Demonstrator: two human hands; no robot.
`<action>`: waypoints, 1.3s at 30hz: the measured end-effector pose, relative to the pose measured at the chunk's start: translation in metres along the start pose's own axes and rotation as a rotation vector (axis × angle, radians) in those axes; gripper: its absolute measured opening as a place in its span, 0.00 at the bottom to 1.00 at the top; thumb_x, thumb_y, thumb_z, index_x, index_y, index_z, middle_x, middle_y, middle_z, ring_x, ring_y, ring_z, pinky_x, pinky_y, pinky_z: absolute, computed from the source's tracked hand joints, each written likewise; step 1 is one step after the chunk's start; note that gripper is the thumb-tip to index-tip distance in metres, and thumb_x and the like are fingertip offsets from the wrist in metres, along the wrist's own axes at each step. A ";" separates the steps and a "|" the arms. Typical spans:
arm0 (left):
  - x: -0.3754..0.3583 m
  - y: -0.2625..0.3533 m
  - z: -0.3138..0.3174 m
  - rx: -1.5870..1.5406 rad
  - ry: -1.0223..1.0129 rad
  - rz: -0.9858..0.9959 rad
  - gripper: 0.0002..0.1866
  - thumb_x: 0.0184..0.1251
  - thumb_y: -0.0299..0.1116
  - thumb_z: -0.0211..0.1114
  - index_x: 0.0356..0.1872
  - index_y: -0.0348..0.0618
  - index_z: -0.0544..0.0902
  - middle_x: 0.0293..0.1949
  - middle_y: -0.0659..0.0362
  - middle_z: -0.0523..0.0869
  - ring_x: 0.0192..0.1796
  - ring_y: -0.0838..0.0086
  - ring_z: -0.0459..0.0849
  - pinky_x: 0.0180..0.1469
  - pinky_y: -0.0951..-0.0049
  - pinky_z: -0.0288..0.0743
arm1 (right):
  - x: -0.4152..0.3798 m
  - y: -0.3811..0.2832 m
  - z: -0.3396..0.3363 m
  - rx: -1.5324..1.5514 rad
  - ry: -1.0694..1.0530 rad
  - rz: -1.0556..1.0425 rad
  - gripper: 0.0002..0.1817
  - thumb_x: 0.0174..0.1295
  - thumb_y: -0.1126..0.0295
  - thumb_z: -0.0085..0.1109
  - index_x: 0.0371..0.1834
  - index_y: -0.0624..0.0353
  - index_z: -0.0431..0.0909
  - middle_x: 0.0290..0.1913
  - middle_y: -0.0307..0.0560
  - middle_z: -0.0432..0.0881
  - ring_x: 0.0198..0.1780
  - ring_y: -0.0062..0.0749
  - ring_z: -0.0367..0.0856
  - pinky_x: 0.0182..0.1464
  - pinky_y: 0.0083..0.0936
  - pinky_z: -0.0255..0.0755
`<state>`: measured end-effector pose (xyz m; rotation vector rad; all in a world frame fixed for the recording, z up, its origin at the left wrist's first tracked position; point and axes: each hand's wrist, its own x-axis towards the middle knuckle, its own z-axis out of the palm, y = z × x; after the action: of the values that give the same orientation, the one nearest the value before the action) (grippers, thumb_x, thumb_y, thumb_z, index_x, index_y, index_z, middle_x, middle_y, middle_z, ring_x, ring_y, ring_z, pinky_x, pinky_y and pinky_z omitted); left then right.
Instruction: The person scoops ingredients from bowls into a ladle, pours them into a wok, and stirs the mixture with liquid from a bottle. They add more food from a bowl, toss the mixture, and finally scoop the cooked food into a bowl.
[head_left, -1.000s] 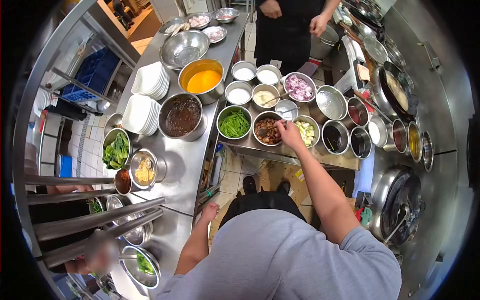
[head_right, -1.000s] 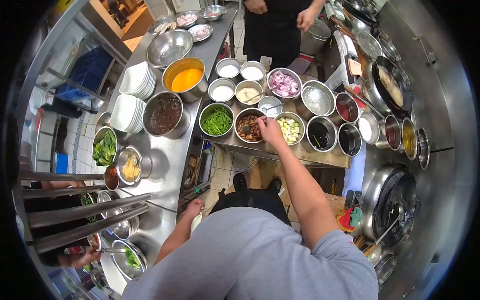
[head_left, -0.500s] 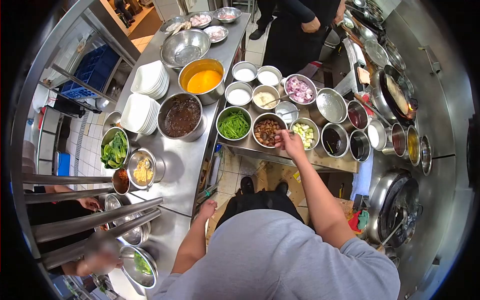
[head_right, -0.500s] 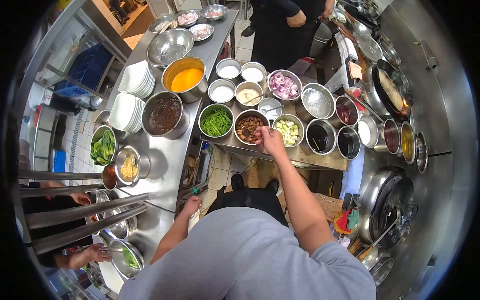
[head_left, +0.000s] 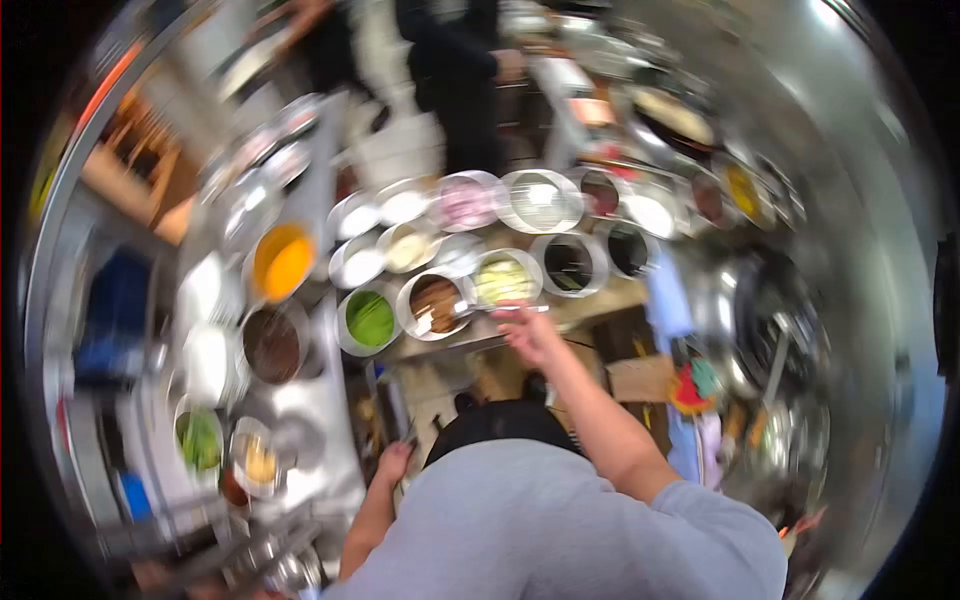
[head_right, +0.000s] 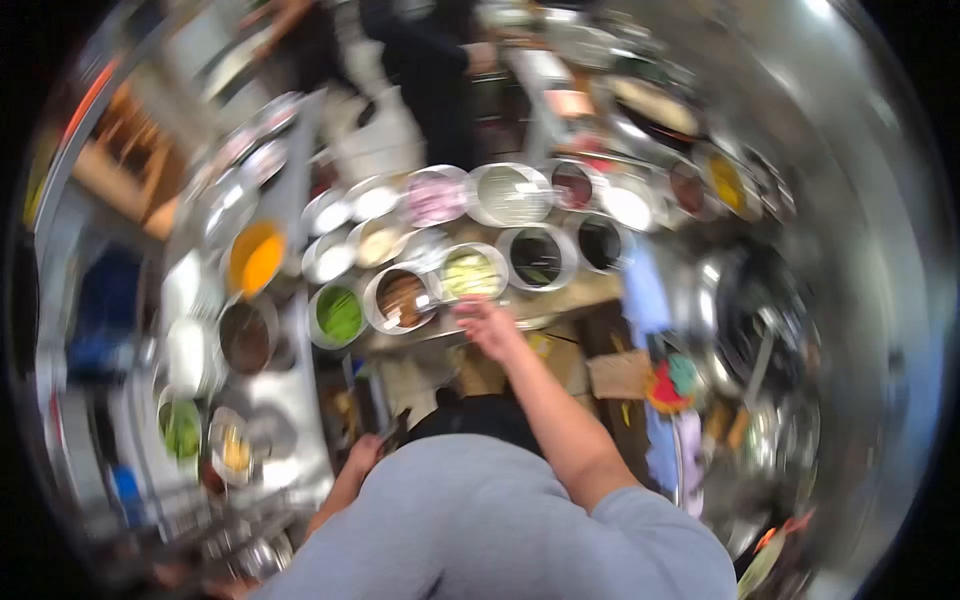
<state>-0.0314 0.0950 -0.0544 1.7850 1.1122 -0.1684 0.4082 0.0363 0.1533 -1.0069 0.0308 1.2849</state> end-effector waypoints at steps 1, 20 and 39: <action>-0.006 0.029 -0.010 -0.286 -0.105 -0.073 0.09 0.64 0.37 0.55 0.28 0.43 0.74 0.20 0.61 0.75 0.23 0.73 0.74 0.26 0.69 0.69 | -0.010 -0.008 -0.014 0.090 -0.046 -0.048 0.18 0.67 0.56 0.47 0.52 0.55 0.72 0.44 0.44 0.79 0.31 0.27 0.79 0.30 0.21 0.72; 0.073 0.129 -0.010 -0.366 -0.231 -0.154 0.08 0.65 0.37 0.57 0.30 0.45 0.74 0.22 0.64 0.76 0.21 0.80 0.72 0.20 0.79 0.63 | -0.350 -0.260 -0.254 -0.770 1.765 -0.871 0.19 0.66 0.62 0.40 0.39 0.63 0.80 0.29 0.47 0.84 0.26 0.27 0.82 0.31 0.24 0.74; 0.020 0.009 0.031 -0.096 0.054 -0.067 0.18 0.62 0.46 0.51 0.32 0.42 0.81 0.36 0.49 0.83 0.41 0.58 0.82 0.47 0.61 0.74 | -0.065 -0.024 0.060 -0.447 -0.086 0.105 0.24 0.68 0.62 0.43 0.66 0.55 0.57 0.48 0.52 0.80 0.32 0.33 0.84 0.29 0.20 0.77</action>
<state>-0.0028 0.0813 -0.0754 1.6773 1.2000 -0.1060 0.3754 0.0259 0.2384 -1.3414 -0.2839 1.4650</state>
